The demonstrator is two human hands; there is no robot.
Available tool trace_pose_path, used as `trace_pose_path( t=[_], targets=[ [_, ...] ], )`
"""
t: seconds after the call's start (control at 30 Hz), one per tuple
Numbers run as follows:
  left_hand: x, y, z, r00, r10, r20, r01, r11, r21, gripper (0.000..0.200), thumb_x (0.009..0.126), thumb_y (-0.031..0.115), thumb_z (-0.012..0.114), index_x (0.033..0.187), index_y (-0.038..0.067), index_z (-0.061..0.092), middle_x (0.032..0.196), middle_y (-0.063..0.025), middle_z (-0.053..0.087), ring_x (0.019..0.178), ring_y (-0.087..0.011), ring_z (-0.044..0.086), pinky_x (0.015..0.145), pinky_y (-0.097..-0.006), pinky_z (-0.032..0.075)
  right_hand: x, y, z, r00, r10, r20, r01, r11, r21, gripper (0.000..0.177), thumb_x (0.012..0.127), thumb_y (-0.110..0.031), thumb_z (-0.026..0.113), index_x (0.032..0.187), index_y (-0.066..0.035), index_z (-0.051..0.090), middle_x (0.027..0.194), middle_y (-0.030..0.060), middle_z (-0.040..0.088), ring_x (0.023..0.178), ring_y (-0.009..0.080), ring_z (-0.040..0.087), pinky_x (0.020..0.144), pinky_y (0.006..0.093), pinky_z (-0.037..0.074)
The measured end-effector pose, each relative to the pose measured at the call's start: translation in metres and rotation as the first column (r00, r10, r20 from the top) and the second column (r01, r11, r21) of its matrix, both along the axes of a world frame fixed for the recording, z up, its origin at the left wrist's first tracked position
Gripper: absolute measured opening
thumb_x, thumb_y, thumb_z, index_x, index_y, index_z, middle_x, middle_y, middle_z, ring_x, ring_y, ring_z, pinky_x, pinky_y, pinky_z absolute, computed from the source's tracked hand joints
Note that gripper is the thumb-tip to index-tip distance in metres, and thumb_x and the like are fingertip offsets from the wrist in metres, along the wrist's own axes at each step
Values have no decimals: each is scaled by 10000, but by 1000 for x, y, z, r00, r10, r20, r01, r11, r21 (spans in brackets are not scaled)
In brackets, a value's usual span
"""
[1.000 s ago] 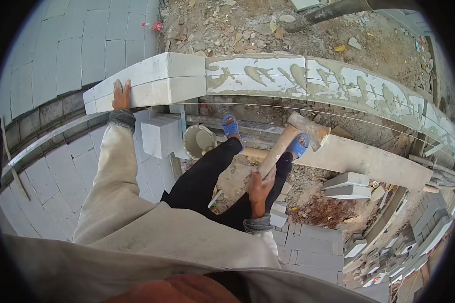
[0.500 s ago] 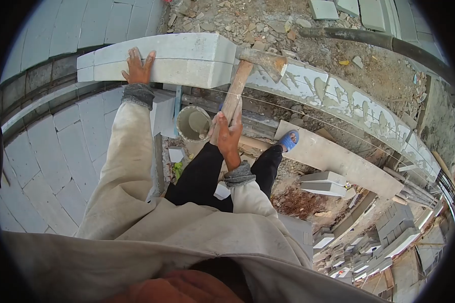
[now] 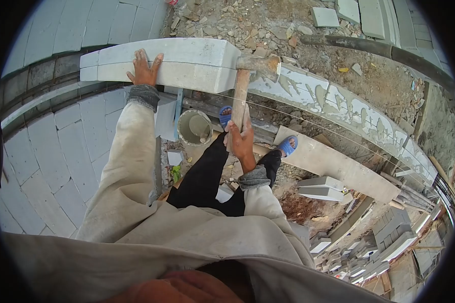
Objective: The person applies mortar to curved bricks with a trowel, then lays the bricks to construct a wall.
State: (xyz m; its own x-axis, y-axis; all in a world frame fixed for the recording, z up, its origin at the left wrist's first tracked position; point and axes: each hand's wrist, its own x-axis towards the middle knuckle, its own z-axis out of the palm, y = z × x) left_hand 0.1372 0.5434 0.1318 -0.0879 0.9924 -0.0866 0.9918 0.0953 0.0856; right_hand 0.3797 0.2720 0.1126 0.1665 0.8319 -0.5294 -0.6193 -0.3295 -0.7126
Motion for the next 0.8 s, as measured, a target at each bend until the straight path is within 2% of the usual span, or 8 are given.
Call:
trace_pose_path(
  t=[0.07,0.2,0.3,0.43,0.5,0.6,0.67,0.8],
  targets=[
    [-3,-3,-1,1000,10,14,-10,1000,10,1043,804,835,390,1537,115,212,1599,-152,169,1469,-356,167,1125,-664,27,11,-38,-1,993,27,117,-20,998,-61,541,954,-160,564,1424,-29,329,766,66,568,489,126,534,422,259,454],
    [2,-5,5,998,17,68,-18,1000,7,1047,801,825,420,1540,118,196,1605,-139,151,1473,-352,151,1125,-666,44,61,-125,80,904,427,24,-388,843,-373,644,936,-216,599,1479,-50,295,728,41,573,498,133,552,415,258,442],
    [4,-3,16,999,16,46,-16,1000,-17,1066,790,830,432,1544,120,178,1611,-125,133,1478,-344,130,1129,-661,39,75,-174,117,688,715,123,-604,658,-450,672,920,-209,619,1477,-6,302,715,75,607,519,153,583,453,287,455],
    [2,-4,20,997,35,73,-30,997,-68,1093,773,844,435,1549,126,156,1615,-114,116,1482,-337,114,1135,-656,28,62,-115,177,320,873,368,-719,477,-506,685,905,-155,618,1473,35,286,848,223,660,663,280,678,589,368,525],
    [1,-2,17,997,35,69,-31,998,-64,1110,761,857,429,1551,131,146,1616,-112,110,1481,-341,110,1138,-653,26,46,-95,144,310,545,779,-655,716,-241,678,882,-118,632,1461,42,317,1134,336,599,1011,450,630,831,442,515],
    [-1,-1,9,998,19,63,-17,999,-38,1123,749,869,425,1551,135,145,1616,-111,110,1479,-348,115,1138,-653,29,23,-16,124,198,201,959,-573,818,-53,711,833,-57,655,1469,-7,340,1035,231,617,887,391,643,743,410,535],
    [-1,-2,8,999,16,52,-14,1000,-28,1131,742,877,418,1552,137,143,1617,-110,109,1478,-353,118,1137,-654,34,12,29,119,101,95,990,-540,841,-25,741,829,-72,653,1493,-73,324,959,190,596,798,372,636,670,412,539],
    [0,-1,10,999,10,50,-8,999,-37,1128,745,879,408,1552,135,147,1616,-113,113,1474,-361,130,1134,-658,47,7,61,109,-62,311,948,-532,793,-295,739,854,-130,638,1511,-156,300,954,208,590,740,390,634,614,450,540]
  ],
)
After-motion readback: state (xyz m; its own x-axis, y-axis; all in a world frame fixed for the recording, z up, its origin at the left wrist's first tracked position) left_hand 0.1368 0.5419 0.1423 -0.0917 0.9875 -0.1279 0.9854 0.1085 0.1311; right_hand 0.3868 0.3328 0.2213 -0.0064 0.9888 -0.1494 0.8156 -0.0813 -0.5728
